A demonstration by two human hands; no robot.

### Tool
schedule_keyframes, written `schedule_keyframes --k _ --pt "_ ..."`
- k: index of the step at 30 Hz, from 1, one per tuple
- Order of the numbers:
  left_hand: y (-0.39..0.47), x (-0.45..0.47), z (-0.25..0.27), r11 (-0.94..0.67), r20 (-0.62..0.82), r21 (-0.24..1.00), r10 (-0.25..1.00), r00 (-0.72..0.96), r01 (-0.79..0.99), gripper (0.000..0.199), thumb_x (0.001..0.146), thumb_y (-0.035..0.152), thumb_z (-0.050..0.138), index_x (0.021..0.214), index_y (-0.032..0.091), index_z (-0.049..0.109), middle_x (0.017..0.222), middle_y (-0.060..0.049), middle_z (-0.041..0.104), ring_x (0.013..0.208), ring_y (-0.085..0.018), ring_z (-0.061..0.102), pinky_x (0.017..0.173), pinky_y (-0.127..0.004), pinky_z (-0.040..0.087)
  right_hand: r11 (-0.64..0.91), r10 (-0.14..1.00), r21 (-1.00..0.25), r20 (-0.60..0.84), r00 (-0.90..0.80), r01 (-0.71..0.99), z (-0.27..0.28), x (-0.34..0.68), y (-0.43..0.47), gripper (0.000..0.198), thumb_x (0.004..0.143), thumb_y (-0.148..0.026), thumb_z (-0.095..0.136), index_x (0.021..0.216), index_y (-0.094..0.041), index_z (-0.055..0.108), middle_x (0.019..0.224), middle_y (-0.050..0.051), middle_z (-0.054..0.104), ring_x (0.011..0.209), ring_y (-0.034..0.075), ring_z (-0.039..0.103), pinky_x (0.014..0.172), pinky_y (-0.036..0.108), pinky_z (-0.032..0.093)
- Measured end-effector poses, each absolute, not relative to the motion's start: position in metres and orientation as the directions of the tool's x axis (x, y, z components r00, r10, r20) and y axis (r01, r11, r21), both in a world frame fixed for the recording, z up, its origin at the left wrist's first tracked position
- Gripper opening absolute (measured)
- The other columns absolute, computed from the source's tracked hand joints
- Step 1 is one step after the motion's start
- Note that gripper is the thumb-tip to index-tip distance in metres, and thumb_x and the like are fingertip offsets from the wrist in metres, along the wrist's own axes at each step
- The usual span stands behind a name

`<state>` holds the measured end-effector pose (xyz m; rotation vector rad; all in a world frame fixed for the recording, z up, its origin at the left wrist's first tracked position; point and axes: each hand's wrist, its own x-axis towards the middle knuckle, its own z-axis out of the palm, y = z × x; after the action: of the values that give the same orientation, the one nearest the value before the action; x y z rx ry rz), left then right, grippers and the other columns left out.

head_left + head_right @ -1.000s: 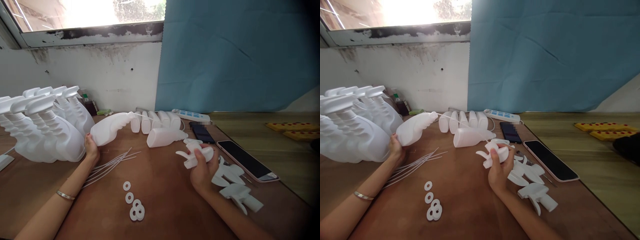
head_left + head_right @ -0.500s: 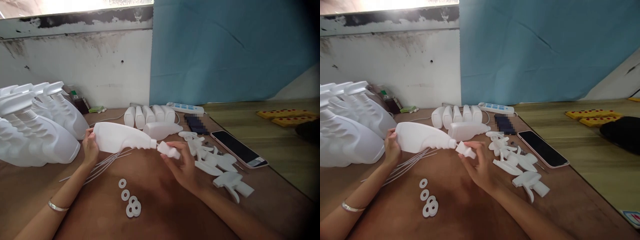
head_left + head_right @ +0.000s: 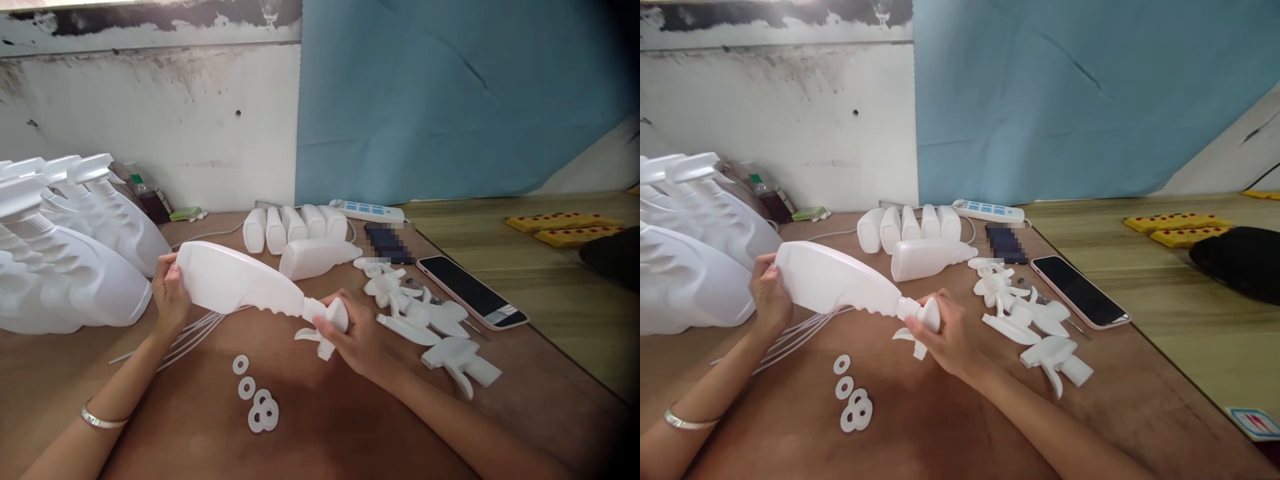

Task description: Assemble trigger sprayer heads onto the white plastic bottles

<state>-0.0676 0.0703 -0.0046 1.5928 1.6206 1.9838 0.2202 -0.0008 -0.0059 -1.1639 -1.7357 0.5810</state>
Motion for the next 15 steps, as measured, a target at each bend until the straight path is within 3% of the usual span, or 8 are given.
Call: schedule_keyframes --k 2,5,9,15 --pt "0.0681 -0.0666 -0.0035 -0.424 0.637 0.759 0.638 -0.433 0.494 0.019 0.075 0.028 0.036 0.077 0.016 0.051 0.066 0.002 0.046 0.059 -0.012 0.037 0.053 -0.022 0.029 0.176 0.984 -0.942 0.161 -0.075 0.286 -0.0056 0.2188 0.0008 0.029 0.079 -0.042 0.053 0.064 -0.017 0.054 0.058 0.0 0.053 0.053 0.012 0.047 0.051 0.025 0.036" --pt "0.0655 -0.0649 -0.0021 -0.433 0.651 0.747 0.628 -0.425 0.505 0.018 0.075 0.028 0.036 0.076 0.017 0.051 0.064 0.002 0.046 0.058 -0.012 0.038 0.052 -0.022 0.03 -0.109 0.982 -0.993 -0.113 -0.15 0.037 -0.0067 0.2177 0.0051 0.036 0.079 -0.046 0.05 0.06 -0.015 0.054 0.055 0.001 0.055 0.052 0.012 0.049 0.051 0.024 0.037" --pt "0.0648 -0.0637 -0.0019 -0.441 0.668 0.73 0.623 -0.407 0.522 0.019 0.075 0.028 0.036 0.076 0.018 0.052 0.064 0.002 0.047 0.057 -0.012 0.038 0.052 -0.023 0.03 -0.289 0.933 -0.947 -0.245 -0.265 -0.142 -0.0076 0.2174 0.009 0.034 0.077 -0.047 0.053 0.068 -0.015 0.06 0.061 0.002 0.057 0.06 0.015 0.055 0.057 0.027 0.043" --pt "0.0662 -0.0665 -0.0064 -0.456 0.699 0.692 0.618 -0.36 0.56 0.022 0.077 0.03 0.037 0.081 0.017 0.054 0.069 0.0 0.051 0.062 -0.013 0.043 0.056 -0.024 0.033 -0.386 0.9 -0.892 -0.308 -0.308 -0.237 -0.0042 0.2164 0.0091 0.03 0.074 -0.046 0.059 0.073 -0.017 0.056 0.067 -0.001 0.054 0.053 0.009 0.049 0.047 0.022 0.041"
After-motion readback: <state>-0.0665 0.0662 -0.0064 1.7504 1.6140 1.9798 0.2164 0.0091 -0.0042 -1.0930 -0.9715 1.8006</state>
